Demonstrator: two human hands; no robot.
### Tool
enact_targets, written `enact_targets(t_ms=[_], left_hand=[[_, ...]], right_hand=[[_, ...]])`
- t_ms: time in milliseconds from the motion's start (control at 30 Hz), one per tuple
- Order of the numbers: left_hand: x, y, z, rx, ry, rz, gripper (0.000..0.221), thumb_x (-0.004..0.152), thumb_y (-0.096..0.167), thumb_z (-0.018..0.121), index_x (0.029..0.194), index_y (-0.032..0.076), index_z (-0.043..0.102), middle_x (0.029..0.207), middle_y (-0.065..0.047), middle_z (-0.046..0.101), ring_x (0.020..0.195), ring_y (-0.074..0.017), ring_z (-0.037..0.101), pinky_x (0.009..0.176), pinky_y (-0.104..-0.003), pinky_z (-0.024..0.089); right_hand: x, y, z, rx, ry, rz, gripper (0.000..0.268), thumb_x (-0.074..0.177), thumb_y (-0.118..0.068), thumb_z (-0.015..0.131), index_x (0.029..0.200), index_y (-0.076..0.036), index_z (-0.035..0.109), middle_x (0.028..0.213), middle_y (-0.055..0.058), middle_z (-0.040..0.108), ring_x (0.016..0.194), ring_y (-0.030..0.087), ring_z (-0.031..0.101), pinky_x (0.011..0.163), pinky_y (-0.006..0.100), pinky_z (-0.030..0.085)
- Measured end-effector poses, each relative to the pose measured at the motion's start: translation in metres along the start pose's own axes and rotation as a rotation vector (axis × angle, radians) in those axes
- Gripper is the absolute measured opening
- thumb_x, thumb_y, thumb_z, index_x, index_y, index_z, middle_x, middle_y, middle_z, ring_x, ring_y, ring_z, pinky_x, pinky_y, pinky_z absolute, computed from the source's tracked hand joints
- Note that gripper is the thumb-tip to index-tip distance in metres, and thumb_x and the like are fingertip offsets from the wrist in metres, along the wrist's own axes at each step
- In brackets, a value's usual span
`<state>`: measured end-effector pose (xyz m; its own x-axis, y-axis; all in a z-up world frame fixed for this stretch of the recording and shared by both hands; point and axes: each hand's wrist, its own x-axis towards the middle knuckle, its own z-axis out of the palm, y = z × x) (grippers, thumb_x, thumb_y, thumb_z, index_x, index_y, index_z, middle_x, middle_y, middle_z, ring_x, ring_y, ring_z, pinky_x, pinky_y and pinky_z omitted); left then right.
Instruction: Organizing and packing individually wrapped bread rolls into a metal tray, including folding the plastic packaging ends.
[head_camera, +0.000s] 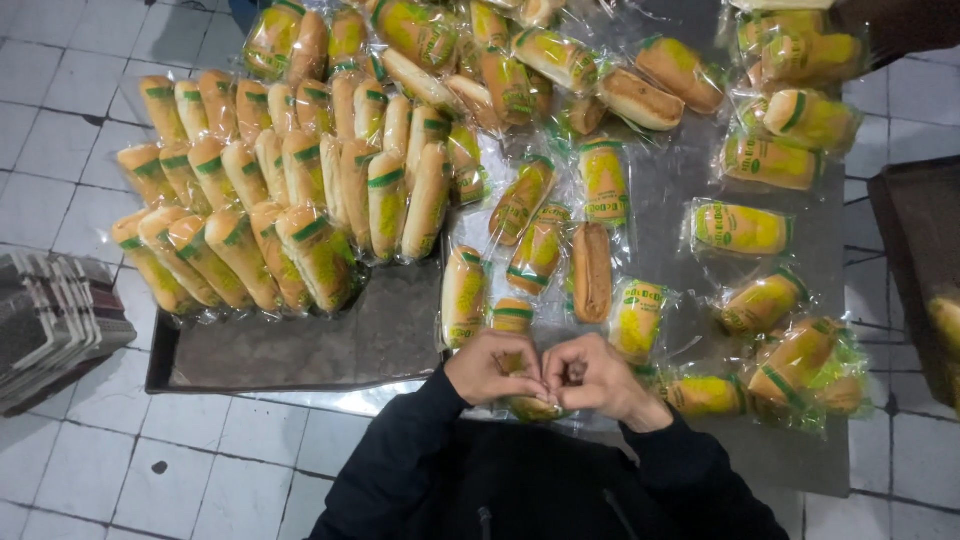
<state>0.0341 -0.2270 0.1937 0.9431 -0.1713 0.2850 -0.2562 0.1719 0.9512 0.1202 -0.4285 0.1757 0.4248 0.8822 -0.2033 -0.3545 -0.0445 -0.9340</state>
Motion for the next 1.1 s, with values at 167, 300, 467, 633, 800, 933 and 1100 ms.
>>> enact_targets(t_ms=[167,300,467,633,800,933,1100], left_hand=[[0.003,-0.011,-0.004,0.001,0.274,0.132,0.007,0.089,0.001,0.077,0.084,0.005,0.075,0.077,-0.009,0.075,0.069,-0.0220,0.070,0.066,-0.034,0.056],[-0.011,0.013,-0.020,-0.047,0.563,0.166,0.011,0.103,0.011,0.062,0.096,0.007,0.055,0.090,-0.012,0.071,0.080,-0.0211,0.074,0.069,-0.035,0.067],[0.005,0.052,0.000,0.105,0.521,0.189,0.021,0.088,0.002,0.082,0.076,0.000,0.065,0.077,-0.017,0.078,0.064,-0.0223,0.074,0.056,-0.030,0.057],[0.000,0.082,0.014,0.085,0.564,0.173,0.018,0.088,0.004,0.080,0.078,0.000,0.066,0.078,-0.017,0.078,0.062,-0.0198,0.073,0.055,-0.029,0.059],[0.003,0.062,-0.006,0.105,0.666,0.084,0.019,0.094,0.006,0.074,0.079,-0.001,0.063,0.092,-0.021,0.078,0.074,-0.0207,0.073,0.066,-0.036,0.061],[0.004,0.079,-0.012,0.344,0.751,0.100,0.020,0.093,0.002,0.074,0.078,0.001,0.061,0.105,-0.022,0.071,0.095,-0.0319,0.071,0.082,-0.045,0.059],[-0.006,0.135,0.024,0.455,0.708,0.319,0.014,0.073,0.006,0.089,0.071,0.003,0.076,0.097,-0.017,0.071,0.056,-0.0168,0.060,0.054,-0.030,0.057]], right_hand=[[-0.008,-0.073,0.005,0.337,-0.325,-0.791,0.015,0.062,-0.013,0.064,0.060,-0.019,0.051,0.106,0.018,0.070,0.092,0.032,0.058,0.080,0.040,0.044],[-0.060,-0.061,-0.051,0.658,-0.596,-0.733,0.029,0.091,-0.005,0.065,0.065,-0.011,0.054,0.098,0.012,0.080,0.089,0.023,0.078,0.062,0.024,0.056],[-0.024,-0.056,-0.007,-0.610,0.075,-0.037,0.110,0.075,0.005,0.080,0.160,0.000,0.010,0.075,0.009,0.059,0.057,0.019,0.055,0.052,0.029,0.047],[-0.026,-0.062,0.022,-0.635,0.227,-0.462,0.040,0.086,-0.038,0.078,0.115,-0.012,0.074,0.098,0.011,0.066,0.059,0.011,0.046,0.048,0.025,0.042],[-0.008,-0.053,0.020,-0.423,0.353,-0.402,0.038,0.104,-0.027,0.056,0.087,-0.005,0.081,0.068,0.009,0.068,0.056,0.015,0.055,0.057,0.029,0.050],[-0.012,-0.070,0.032,-0.651,0.566,-0.387,0.027,0.102,-0.020,0.062,0.082,-0.010,0.077,0.057,0.005,0.061,0.053,0.018,0.058,0.057,0.031,0.050],[-0.067,-0.117,0.064,-0.809,0.857,-0.696,0.021,0.092,-0.014,0.069,0.073,-0.019,0.076,0.056,-0.006,0.068,0.042,0.003,0.055,0.049,0.015,0.042]])
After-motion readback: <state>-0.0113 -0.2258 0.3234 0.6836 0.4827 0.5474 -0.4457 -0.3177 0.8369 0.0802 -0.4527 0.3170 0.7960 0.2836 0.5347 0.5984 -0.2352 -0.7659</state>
